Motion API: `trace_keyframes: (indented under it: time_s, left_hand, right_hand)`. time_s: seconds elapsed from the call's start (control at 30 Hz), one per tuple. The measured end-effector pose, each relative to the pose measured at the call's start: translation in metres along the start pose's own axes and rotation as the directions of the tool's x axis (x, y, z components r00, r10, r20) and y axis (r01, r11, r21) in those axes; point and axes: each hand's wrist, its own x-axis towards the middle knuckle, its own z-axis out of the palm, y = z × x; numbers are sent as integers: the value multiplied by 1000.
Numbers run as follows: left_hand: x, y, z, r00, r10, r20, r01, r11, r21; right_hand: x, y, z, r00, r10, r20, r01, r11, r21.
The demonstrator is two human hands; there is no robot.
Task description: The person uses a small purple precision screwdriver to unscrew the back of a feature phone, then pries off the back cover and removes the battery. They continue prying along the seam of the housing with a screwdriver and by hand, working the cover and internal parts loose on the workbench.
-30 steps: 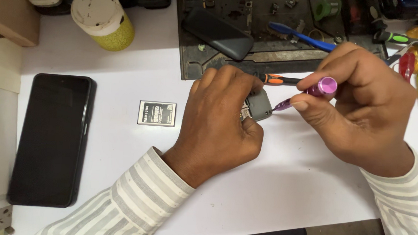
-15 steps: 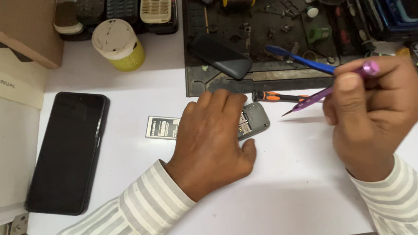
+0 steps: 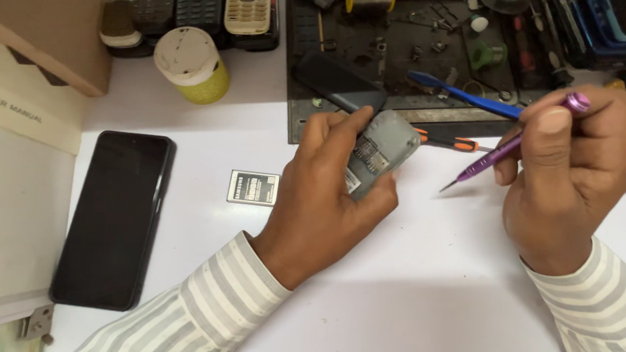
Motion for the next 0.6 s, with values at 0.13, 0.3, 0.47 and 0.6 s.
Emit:
trace_keyframes:
  time_s: [0.13, 0.3, 0.47, 0.6]
  left_hand:
    - [4, -4, 1, 991, -130, 20, 126, 901, -415]
    - [13, -13, 0, 944, -307, 120, 306, 682, -664]
    - [23, -19, -12, 912, -405, 69, 268, 459, -847]
    - [28, -24, -29, 908, -420, -18, 217, 504, -836]
  right_hand:
    - [0, 3, 1, 999, 13, 34, -15, 999, 43]
    - [2, 0, 3, 994, 26, 104, -32, 998, 60]
    - [6, -4, 10, 996, 45, 79, -40, 997, -62]
    - [8, -6, 17, 989, 95, 113, -66, 970, -233]
